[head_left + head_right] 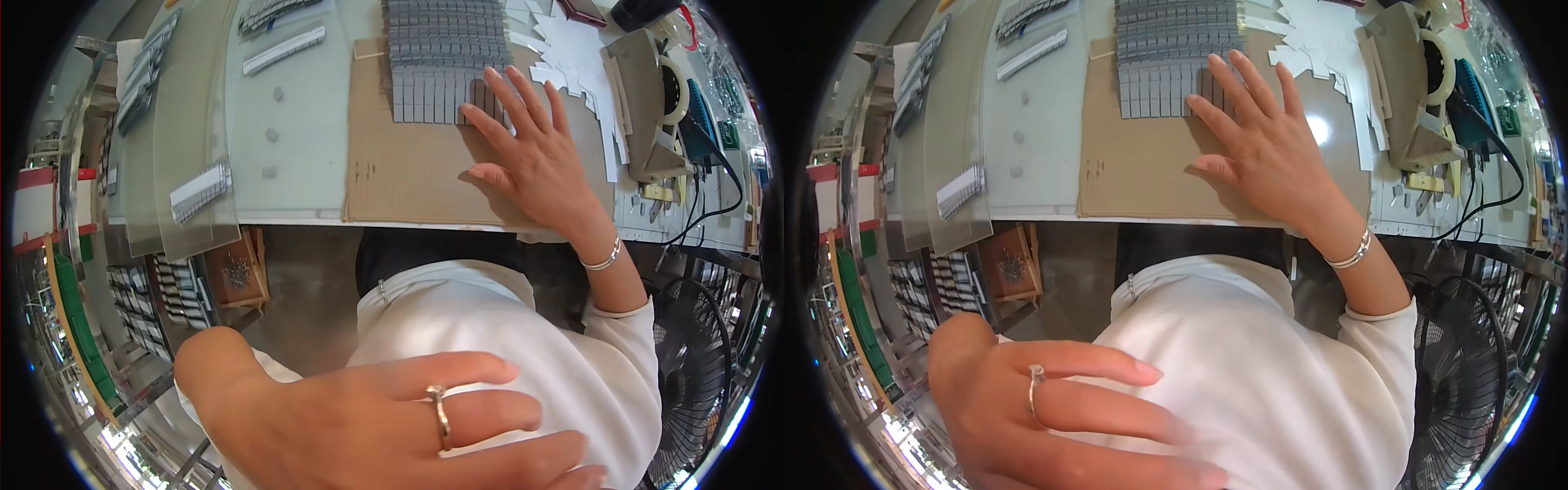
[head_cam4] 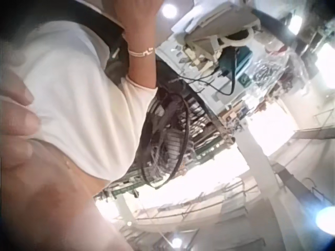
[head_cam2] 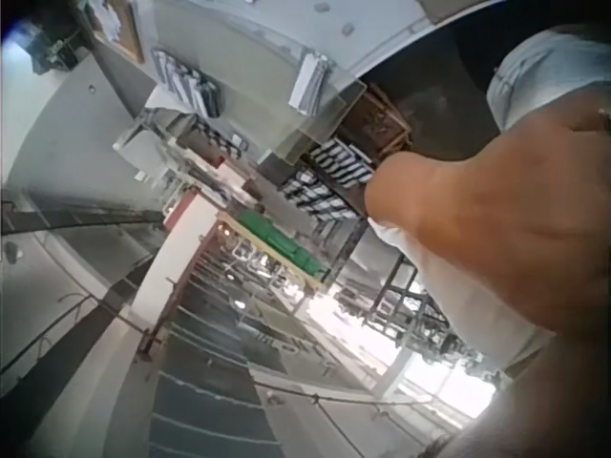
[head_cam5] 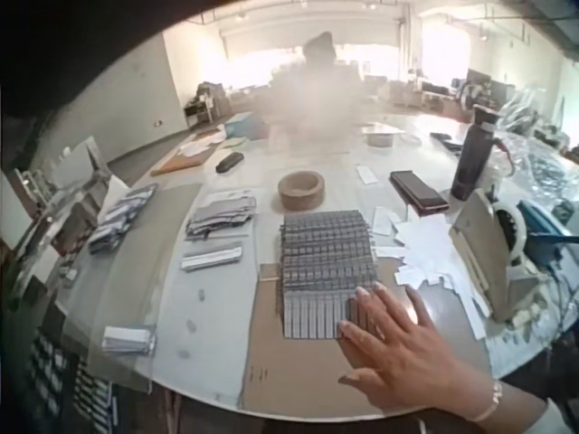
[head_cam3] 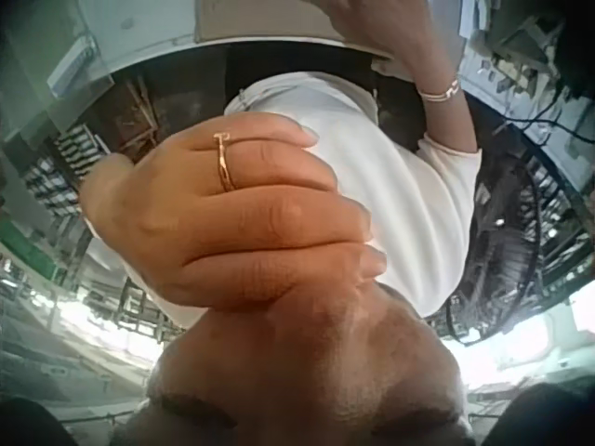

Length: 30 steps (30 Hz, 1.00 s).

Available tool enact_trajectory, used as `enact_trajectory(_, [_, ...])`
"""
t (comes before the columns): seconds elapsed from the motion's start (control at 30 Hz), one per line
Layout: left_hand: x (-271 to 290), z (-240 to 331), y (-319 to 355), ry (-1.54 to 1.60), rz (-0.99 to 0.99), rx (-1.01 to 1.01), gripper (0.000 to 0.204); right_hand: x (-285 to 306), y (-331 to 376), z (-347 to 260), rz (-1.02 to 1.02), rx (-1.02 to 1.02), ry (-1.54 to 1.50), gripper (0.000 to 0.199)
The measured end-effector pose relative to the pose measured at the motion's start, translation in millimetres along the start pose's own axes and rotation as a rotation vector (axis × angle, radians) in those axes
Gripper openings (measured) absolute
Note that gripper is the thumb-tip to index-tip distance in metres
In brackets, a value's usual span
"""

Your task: Assembling small rectangular components onto an adhesive strip at a workbench.

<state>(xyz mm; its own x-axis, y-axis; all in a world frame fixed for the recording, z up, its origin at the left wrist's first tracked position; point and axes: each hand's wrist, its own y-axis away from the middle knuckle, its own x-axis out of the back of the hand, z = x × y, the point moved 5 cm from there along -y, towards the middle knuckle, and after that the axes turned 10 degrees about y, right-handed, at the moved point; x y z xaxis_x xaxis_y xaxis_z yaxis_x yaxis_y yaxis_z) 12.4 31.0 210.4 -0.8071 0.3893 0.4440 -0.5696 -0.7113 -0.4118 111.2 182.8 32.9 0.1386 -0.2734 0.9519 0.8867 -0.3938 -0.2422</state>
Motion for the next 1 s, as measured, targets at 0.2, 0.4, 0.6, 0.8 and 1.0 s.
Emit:
enact_trajectory(0.2, [-37.8,-13.6,14.3,0.313,0.21,-0.05,0.056,12.9,37.0,-15.1,-0.066,0.001,-0.071,0.062])
enact_trajectory(0.4, [-47.0,-23.0,7.8,0.226,0.006,-0.005,0.073,26.6,82.7,28.9,0.168,-0.321,-0.208,0.04])
enact_trajectory(0.6, [-38.9,-26.6,3.1,0.26,-0.164,0.031,0.078,30.1,78.0,44.3,0.272,-0.445,-0.245,0.03])
enact_trajectory(0.8, [-35.5,-23.9,2.9,0.14,-0.009,0.039,0.044,18.7,65.9,29.0,0.2,-0.318,-0.401,0.034])
enact_trajectory(1.0, [-36.1,-19.5,21.9,0.138,0.112,0.133,0.053,7.0,48.4,33.6,0.17,-0.261,-0.164,0.043])
